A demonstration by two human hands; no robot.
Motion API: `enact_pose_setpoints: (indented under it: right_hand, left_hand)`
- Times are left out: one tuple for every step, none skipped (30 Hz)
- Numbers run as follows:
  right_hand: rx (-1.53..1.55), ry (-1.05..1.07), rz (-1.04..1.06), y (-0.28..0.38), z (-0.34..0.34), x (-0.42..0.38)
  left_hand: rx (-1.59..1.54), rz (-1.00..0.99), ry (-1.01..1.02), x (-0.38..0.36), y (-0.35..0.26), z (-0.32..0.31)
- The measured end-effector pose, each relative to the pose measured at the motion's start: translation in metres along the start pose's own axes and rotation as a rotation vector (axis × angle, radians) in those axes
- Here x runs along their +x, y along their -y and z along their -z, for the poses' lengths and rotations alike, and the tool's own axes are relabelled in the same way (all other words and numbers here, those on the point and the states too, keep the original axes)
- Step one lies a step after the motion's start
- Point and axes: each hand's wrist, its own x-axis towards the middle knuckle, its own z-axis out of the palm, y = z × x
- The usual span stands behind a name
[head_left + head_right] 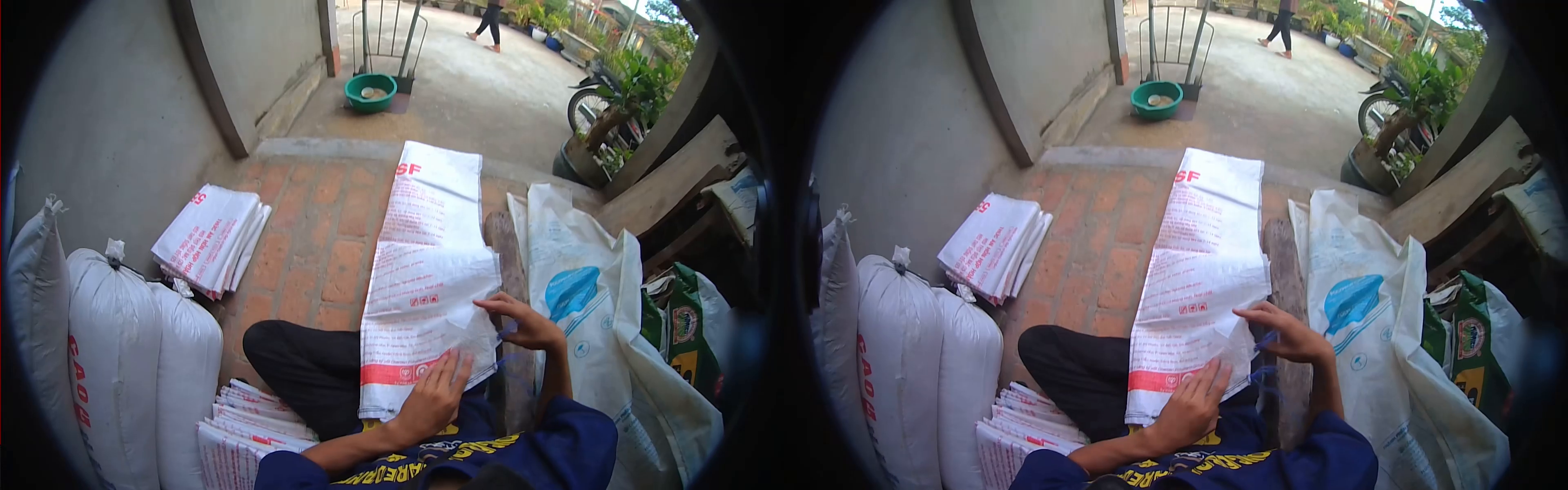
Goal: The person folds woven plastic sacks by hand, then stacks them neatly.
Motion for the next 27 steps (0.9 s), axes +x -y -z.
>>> enact_pose_setpoints:
  right_hand:
    - [-0.016, -0.005, 0.013, -0.001, -0.005, 0.001]
    - [-0.280, -0.109, 0.042, -0.006, -0.011, 0.001]
    - [-0.540, -0.217, 0.071, -0.009, -0.013, 0.004]
    - [-0.546, -0.224, 0.085, -0.006, -0.011, 0.008]
    - [-0.525, -0.219, 0.163, -0.002, -0.010, 0.010]
    - [-0.504, -0.214, 0.238, 0.001, -0.009, 0.011]
    - [-0.405, -0.142, 0.308, -0.006, -0.006, 0.015]
    - [-0.178, -0.118, 0.230, -0.013, -0.009, 0.016]
    - [-0.129, -0.226, 0.226, -0.019, -0.015, 0.016]
    - [-0.081, -0.334, 0.221, -0.022, -0.020, 0.018]
    - [-0.081, -0.342, 0.222, -0.028, -0.024, 0.019]
    - [0.267, -0.460, 0.229, -0.034, -0.029, 0.021]
    - [0.617, -0.570, 0.233, -0.038, -0.031, 0.022]
    - [0.545, -0.666, 0.213, -0.030, -0.029, 0.027]
    - [0.484, -0.649, 0.320, -0.038, -0.023, 0.028]
    - [0.428, -0.631, 0.419, -0.047, -0.017, 0.027]
    - [0.337, -0.593, 0.382, -0.044, -0.015, 0.021]
    - [0.257, -0.552, 0.339, -0.039, -0.012, 0.014]
    - [0.185, -0.484, 0.437, -0.038, -0.007, 0.014]
    - [-0.189, -0.475, 0.409, -0.034, -0.002, 0.017]
    - [-0.234, -0.431, 0.394, -0.038, -0.004, 0.021]
    - [-0.284, -0.389, 0.383, -0.043, -0.007, 0.024]
    - [-0.264, -0.377, 0.353, -0.054, -0.010, 0.022]
    - [-0.126, -0.287, 0.284, -0.066, -0.012, 0.019]
    - [0.011, -0.198, 0.221, -0.076, -0.011, 0.019]
    - [0.027, -0.187, 0.204, -0.078, -0.006, 0.022]
    - [0.092, -0.167, 0.350, -0.078, 0.000, 0.025]
  left_hand:
    - [0.011, -0.009, -0.016, 0.001, 0.004, 0.001]
    - [-0.039, 0.012, -0.042, 0.000, 0.008, 0.006]
    - [-0.087, 0.032, -0.065, 0.000, 0.011, 0.011]
    - [-0.074, 0.028, -0.074, 0.002, 0.013, 0.017]
    - [-0.077, 0.012, -0.135, 0.005, 0.015, 0.025]
    - [-0.082, -0.006, -0.194, 0.008, 0.017, 0.033]
    - [-0.082, -0.006, -0.238, 0.009, 0.019, 0.041]
    - [-0.075, -0.011, -0.238, 0.011, 0.019, 0.050]
    - [-0.044, 0.025, -0.295, 0.012, 0.017, 0.059]
    - [-0.013, 0.060, -0.352, 0.013, 0.015, 0.067]
    - [0.003, 0.171, -0.285, 0.012, 0.014, 0.073]
    - [0.003, 0.164, -0.282, 0.008, 0.015, 0.078]
    - [0.107, 0.234, -0.197, 0.003, 0.019, 0.085]
    - [0.211, 0.304, -0.110, -0.003, 0.025, 0.090]
    - [0.230, 0.375, -0.067, -0.008, 0.034, 0.093]
    - [0.213, 0.461, 0.000, -0.015, 0.043, 0.100]
    - [0.230, 0.406, -0.041, -0.019, 0.054, 0.107]
    - [0.246, 0.355, -0.072, -0.024, 0.065, 0.115]
    - [0.168, 0.280, -0.125, -0.029, 0.074, 0.124]
    - [0.081, 0.212, -0.178, -0.031, 0.080, 0.131]
    - [0.060, 0.151, -0.281, -0.028, 0.078, 0.140]
    - [0.065, 0.074, -0.330, -0.029, 0.081, 0.146]
    - [0.050, -0.010, -0.382, -0.028, 0.084, 0.152]
    - [0.037, -0.091, -0.444, -0.026, 0.087, 0.156]
    - [0.087, -0.109, -0.534, -0.026, 0.090, 0.160]
    - [0.140, -0.128, -0.621, -0.028, 0.095, 0.164]
    - [0.110, -0.133, -0.714, -0.032, 0.109, 0.164]
